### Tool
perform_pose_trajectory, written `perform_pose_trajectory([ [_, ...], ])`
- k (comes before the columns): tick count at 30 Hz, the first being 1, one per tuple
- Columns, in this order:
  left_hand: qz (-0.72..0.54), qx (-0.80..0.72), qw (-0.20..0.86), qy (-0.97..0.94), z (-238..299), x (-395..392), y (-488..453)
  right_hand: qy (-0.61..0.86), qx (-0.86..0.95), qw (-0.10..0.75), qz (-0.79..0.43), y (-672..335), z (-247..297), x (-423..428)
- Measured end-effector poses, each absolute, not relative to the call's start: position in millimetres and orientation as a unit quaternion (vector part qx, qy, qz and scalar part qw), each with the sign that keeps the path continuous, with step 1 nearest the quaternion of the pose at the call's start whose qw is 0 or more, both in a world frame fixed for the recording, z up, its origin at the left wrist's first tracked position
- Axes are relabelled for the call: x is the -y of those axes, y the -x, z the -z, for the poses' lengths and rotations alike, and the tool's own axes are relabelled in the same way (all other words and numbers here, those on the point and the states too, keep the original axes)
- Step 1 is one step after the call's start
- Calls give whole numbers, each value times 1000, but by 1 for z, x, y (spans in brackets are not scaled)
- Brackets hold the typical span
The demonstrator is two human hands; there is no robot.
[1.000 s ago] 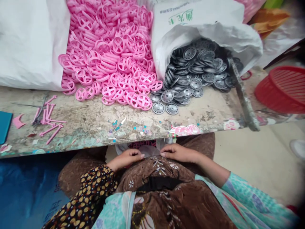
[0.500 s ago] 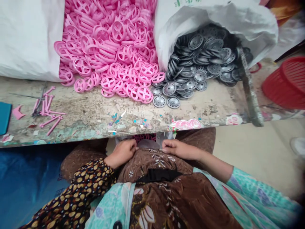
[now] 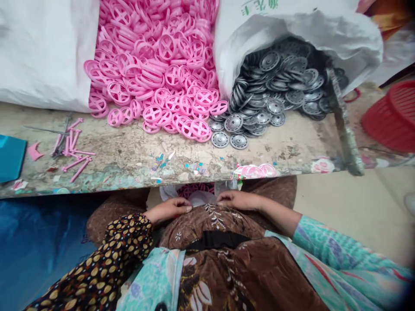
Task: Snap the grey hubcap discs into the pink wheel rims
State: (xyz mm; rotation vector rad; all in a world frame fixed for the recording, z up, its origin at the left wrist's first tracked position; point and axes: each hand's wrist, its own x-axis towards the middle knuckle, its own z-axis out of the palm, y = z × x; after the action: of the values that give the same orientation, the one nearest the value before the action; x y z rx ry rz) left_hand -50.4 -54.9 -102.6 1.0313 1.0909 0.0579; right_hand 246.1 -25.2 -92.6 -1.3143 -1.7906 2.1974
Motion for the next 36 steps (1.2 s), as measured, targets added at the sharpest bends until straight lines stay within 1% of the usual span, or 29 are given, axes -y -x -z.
perform_pose_trajectory([
  [3, 1, -500, 742, -447, 100, 59, 53, 406, 579, -11, -707, -245, 94, 25],
  [5, 16, -509, 724, -465, 99, 59, 52, 408, 599, -32, -688, -244, 94, 24],
  [7, 40, -535, 664, -520, 97, 58, 50, 425, 653, -56, -624, -242, 94, 25],
  [10, 84, -571, 545, -608, 96, 54, 45, 461, 716, -75, -519, -238, 98, 27],
  [12, 94, -585, 499, -633, 99, 51, 40, 468, 730, -85, -490, -234, 105, 27],
  [14, 102, -592, 477, -642, 105, 49, 35, 461, 740, -113, -476, -229, 113, 27],
  [16, 125, -590, 473, -642, 114, 48, 30, 446, 745, -146, -473, -224, 121, 25],
  [19, 159, -571, 497, -633, 125, 49, 26, 423, 744, -186, -482, -221, 123, 23],
  [23, 146, -538, 531, -638, 130, 54, 32, 395, 735, -210, -509, -230, 114, 22],
  [25, 104, -537, 534, -645, 132, 56, 39, 385, 732, -198, -526, -238, 107, 22],
  [27, 54, -558, 535, -632, 135, 57, 48, 391, 728, -156, -541, -246, 97, 23],
  [30, 37, -592, 530, -606, 130, 57, 58, 419, 737, -91, -522, -255, 70, 27],
  [33, 38, -584, 506, -634, 95, 54, 62, 398, 765, -68, -502, -258, 30, 25],
  [34, 39, -563, 511, -648, 77, 51, 61, 381, 769, -51, -511, -256, 16, 21],
  [36, 9, -502, 557, -662, 37, 42, 55, 365, 767, 0, -528, -249, -5, 7],
])
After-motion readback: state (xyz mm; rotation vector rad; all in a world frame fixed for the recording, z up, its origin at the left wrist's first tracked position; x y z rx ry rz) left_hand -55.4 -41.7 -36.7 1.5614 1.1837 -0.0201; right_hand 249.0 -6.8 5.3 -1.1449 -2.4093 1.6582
